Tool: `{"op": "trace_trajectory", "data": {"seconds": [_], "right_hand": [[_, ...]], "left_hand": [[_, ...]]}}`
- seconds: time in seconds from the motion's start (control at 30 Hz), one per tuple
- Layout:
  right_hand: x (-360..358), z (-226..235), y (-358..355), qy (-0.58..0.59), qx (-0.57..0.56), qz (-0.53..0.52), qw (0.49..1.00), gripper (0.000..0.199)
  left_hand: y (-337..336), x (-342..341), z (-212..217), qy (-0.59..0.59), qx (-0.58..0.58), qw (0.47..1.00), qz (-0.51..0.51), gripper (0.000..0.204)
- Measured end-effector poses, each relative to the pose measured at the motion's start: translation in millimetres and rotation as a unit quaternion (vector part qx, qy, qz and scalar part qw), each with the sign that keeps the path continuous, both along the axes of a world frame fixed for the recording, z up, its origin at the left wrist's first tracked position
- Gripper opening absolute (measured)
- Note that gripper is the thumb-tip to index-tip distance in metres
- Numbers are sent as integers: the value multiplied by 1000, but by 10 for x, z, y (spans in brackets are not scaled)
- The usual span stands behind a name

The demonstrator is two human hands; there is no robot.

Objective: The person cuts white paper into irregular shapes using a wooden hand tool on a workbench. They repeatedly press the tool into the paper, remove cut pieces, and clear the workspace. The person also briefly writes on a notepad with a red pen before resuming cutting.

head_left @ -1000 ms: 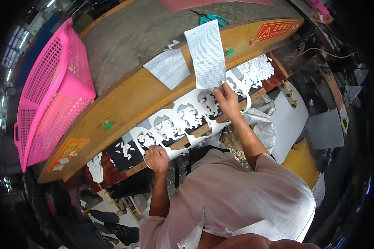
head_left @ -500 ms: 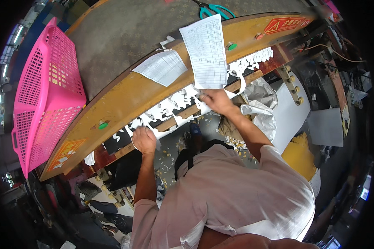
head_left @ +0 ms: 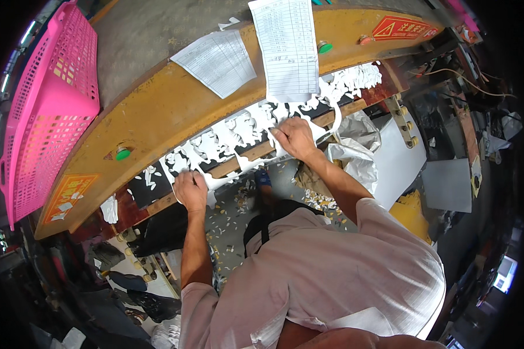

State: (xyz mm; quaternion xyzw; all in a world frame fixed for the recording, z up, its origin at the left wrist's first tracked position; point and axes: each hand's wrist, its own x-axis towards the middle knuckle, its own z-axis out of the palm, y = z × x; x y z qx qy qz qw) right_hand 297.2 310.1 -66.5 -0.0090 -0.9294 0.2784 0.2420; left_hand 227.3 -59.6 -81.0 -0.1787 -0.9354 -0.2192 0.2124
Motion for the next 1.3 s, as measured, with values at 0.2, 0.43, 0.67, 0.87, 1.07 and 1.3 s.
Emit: {"op": "trace_trajectory", "data": {"seconds": [0.2, 0.43, 0.67, 0.87, 1.07, 1.3], "right_hand": [[663, 73, -30, -51, -86, 5, 995, 31], [1047, 317, -262, -20, -212, 0, 977, 14], [785, 316, -1015, -43, -29, 114, 992, 61], [1031, 282, -1605, -71, 106, 171, 977, 80], [1018, 337, -1935, -82, 81, 146, 983, 82], [786, 390, -1984, -112, 126, 135, 976, 76]], "left_hand": [[-117, 731, 15, -39, 64, 997, -19, 13], [-72, 1530, 128, -175, 320, 931, -16, 12], [391, 1782, 155, -35, 222, 965, -136, 8], [422, 2293, -23, 8, 137, 985, -102, 9], [386, 2300, -106, 25, 156, 980, -123, 8], [372, 2098, -41, 23, 121, 988, -91, 11]]}}
